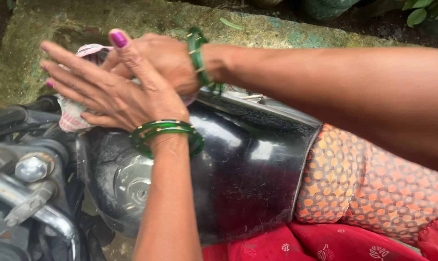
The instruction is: The person wipes the seat, fuel tank, handlebars, and exhaust pipe of a motorcycle with a cloth.
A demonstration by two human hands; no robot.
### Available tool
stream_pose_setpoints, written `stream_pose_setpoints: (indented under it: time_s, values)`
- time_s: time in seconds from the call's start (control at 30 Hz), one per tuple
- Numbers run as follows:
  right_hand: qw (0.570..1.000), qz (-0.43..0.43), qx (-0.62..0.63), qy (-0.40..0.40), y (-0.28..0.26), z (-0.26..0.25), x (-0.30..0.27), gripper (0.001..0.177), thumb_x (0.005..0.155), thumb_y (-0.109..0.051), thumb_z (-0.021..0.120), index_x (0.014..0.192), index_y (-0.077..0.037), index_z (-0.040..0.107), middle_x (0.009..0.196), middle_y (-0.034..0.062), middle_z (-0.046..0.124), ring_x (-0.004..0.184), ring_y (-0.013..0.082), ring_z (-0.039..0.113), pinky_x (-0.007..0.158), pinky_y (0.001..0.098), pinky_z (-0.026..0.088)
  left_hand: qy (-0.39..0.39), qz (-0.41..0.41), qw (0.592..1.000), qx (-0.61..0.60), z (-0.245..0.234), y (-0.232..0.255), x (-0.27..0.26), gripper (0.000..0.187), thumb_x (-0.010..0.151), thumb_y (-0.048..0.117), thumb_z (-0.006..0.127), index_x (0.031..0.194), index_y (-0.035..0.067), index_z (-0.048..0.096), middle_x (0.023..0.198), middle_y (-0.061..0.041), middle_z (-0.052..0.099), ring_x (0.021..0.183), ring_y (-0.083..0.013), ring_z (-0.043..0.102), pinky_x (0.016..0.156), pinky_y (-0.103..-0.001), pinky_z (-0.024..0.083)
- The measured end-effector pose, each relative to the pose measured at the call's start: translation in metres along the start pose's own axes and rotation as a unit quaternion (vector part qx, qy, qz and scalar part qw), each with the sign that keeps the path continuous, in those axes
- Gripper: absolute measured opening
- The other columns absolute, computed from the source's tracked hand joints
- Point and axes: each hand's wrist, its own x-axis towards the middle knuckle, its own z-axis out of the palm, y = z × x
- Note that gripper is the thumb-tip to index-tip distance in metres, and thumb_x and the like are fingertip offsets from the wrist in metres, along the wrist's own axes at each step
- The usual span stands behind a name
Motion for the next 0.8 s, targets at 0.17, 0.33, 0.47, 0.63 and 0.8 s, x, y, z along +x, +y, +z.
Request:
stream_pose_setpoints:
  time_s: [0.17, 0.33, 0.47, 0.63, 0.8]
  values:
    - [0.999, -0.039, 0.002, -0.013, 0.008, -0.003, 0.015, 0.043, 0.095, -0.041, 0.063, 0.124, -0.009, 0.070, 0.119, 0.0099, 0.074, 0.107, 0.0246, 0.074, 0.087, 0.0392, 0.060, 0.022, -0.043, 0.999, 0.005, 0.003, 0.010, 0.003, 0.095, 0.100, 0.087, 0.009, 0.169, 0.023, 0.004, 0.180, -0.015, 0.009, 0.164, -0.0340, 0.006, 0.129, -0.067, 0.008]
    - [0.996, -0.088, 0.005, -0.024, 0.000, 0.025, 0.043, 0.043, 0.098, -0.041, 0.062, 0.126, -0.009, 0.069, 0.121, 0.0104, 0.073, 0.107, 0.0235, 0.074, 0.086, 0.0379, 0.061, 0.007, -0.031, 0.999, -0.020, -0.002, 0.009, 0.001, 0.096, 0.100, 0.082, 0.016, 0.171, 0.018, 0.002, 0.176, -0.019, 0.005, 0.164, -0.0375, 0.002, 0.131, -0.070, 0.007]
    - [0.995, -0.095, 0.015, -0.024, 0.009, 0.033, 0.045, 0.043, 0.100, -0.041, 0.060, 0.127, -0.008, 0.069, 0.122, 0.0107, 0.073, 0.108, 0.0226, 0.074, 0.084, 0.0369, 0.062, 0.020, -0.048, 0.998, -0.028, -0.004, 0.012, 0.001, 0.097, 0.101, 0.086, 0.019, 0.170, 0.019, 0.003, 0.179, -0.017, 0.009, 0.163, -0.0344, 0.006, 0.128, -0.066, 0.010]
    - [0.979, -0.109, 0.171, 0.009, 0.013, 0.036, 0.043, 0.043, 0.103, -0.042, 0.057, 0.127, -0.008, 0.069, 0.124, 0.0109, 0.071, 0.109, 0.0213, 0.073, 0.082, 0.0347, 0.063, -0.005, -0.039, 0.998, -0.048, -0.010, 0.014, 0.003, 0.097, 0.101, 0.083, 0.020, 0.169, 0.017, 0.003, 0.178, -0.021, 0.005, 0.166, -0.0388, 0.001, 0.131, -0.074, 0.006]
    - [0.979, -0.174, 0.102, -0.020, -0.018, -0.012, -0.015, 0.042, 0.104, -0.046, 0.054, 0.116, -0.013, 0.079, 0.120, 0.0116, 0.076, 0.107, 0.0235, 0.073, 0.090, 0.0403, 0.058, 0.006, -0.035, 0.999, -0.026, -0.010, 0.017, -0.001, 0.096, 0.102, 0.083, 0.017, 0.170, 0.017, 0.006, 0.178, -0.020, 0.009, 0.165, -0.0348, 0.005, 0.131, -0.063, 0.007]
